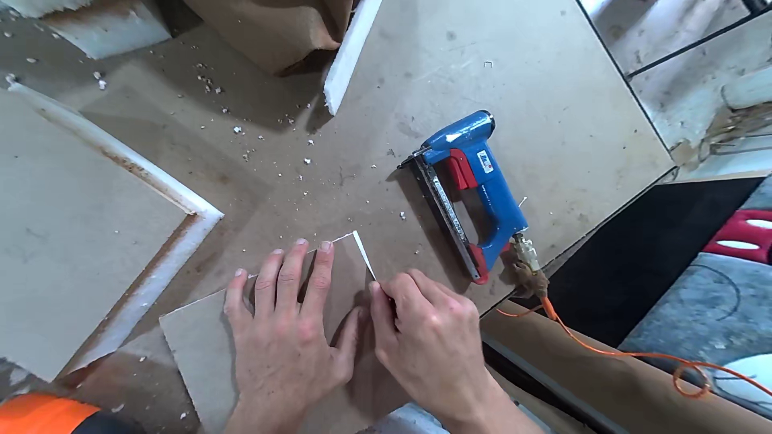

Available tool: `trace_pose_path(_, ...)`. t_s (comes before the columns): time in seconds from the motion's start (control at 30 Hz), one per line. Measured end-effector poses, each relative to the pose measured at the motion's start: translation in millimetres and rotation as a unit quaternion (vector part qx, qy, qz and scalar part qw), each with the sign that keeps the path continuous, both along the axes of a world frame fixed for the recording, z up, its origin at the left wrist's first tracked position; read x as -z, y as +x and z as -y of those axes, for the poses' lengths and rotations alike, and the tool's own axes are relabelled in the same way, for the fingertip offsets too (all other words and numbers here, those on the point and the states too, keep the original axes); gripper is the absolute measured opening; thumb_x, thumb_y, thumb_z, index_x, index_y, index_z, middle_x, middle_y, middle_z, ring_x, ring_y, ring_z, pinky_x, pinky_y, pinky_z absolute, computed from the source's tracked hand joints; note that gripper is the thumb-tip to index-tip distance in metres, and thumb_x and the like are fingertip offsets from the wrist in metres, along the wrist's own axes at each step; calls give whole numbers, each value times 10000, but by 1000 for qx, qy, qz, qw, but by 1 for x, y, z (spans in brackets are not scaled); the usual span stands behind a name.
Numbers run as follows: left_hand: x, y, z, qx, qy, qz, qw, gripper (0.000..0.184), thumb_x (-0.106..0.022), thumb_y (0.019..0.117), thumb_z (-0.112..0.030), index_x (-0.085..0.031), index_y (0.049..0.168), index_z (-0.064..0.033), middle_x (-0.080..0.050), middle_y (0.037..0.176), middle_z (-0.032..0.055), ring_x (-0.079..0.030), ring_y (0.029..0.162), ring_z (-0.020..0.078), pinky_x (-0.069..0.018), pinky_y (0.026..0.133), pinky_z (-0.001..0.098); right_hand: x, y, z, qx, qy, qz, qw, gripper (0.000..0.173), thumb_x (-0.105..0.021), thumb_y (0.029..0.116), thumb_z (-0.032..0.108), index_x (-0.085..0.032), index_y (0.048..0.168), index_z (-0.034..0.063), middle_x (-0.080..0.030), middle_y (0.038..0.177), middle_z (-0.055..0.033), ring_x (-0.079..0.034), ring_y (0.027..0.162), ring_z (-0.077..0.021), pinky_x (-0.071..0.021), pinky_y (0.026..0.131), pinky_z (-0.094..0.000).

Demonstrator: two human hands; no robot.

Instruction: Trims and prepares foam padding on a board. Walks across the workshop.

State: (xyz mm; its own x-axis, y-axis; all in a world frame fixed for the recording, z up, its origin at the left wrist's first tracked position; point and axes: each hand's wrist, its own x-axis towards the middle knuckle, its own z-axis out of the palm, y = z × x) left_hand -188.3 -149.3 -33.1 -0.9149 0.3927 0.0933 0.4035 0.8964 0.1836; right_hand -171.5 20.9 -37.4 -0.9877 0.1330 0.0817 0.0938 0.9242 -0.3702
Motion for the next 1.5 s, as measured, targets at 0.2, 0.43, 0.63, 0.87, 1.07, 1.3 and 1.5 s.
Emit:
trace_pose_path(0.2, 0, 0, 0, 1, -3, 1, 1000, 780, -550, 864, -672, -552, 1495, -213, -539, 1500, 128, -489, 1387, 383, -286, 1118, 697, -4, 4, -1, -4, -8, 5, 1000, 240, -684, 876, 218, -668, 662, 111, -574, 566, -6, -606, 496, -118, -452, 417, -288)
trace_pose_path(0.43, 0, 0, -1, -3, -1, 9, 1000, 786, -528, 873, -694, -560, 1489, -206, -538, 1502, 132, -487, 1390, 383, -274, 1124, 701, 0, 8, -5, -11, -9, 30, 999, 239, -665, 893, 227, -679, 683, 113, -587, 576, -10, -617, 501, -126, -455, 416, -299)
trace_pose_path(0.63, 2, 0, 1, -2, -3, 3, 1000, 806, -498, 878, -724, -562, 1487, -200, -549, 1491, 134, -501, 1375, 389, -282, 1127, 690, 10, 12, -5, -10, -13, 27, 999, 237, -647, 906, 233, -686, 706, 113, -595, 585, -13, -629, 511, -142, -475, 426, -310)
trace_pose_path(0.87, 2, 0, 1, 1, -5, 8, 1000, 837, -473, 872, -749, -570, 1479, -181, -560, 1476, 145, -497, 1373, 400, -275, 1122, 692, 14, 19, -7, -5, -26, 31, 999, 229, -636, 925, 234, -693, 740, 112, -617, 620, -14, -644, 539, -145, -486, 432, -304)
trace_pose_path(1.07, 2, -1, 0, -5, -5, 6, 1000, 824, -478, 870, -739, -601, 1449, -166, -579, 1455, 149, -500, 1367, 410, -279, 1111, 702, 11, 27, -9, -10, -35, 41, 998, 250, -620, 960, 237, -689, 759, 106, -622, 656, -35, -635, 554, -160, -462, 419, -297)
trace_pose_path(1.3, 3, -2, 0, -3, -15, 0, 1000, 828, -477, 869, -739, -602, 1447, -159, -582, 1450, 152, -506, 1361, 406, -292, 1103, 696, 12, 30, -9, -9, -39, 49, 998, 248, -612, 958, 230, -680, 761, 96, -620, 664, -46, -635, 553, -174, -463, 417, -305)
trace_pose_path(1.5, 3, -2, 0, -5, -15, -1, 1000, 827, -472, 876, -736, -602, 1446, -150, -588, 1439, 154, -510, 1356, 404, -293, 1106, 694, 3, 43, -12, -14, -57, 60, 996, 230, -616, 966, 230, -685, 800, 86, -601, 678, -46, -615, 555, -175, -447, 415, -301)
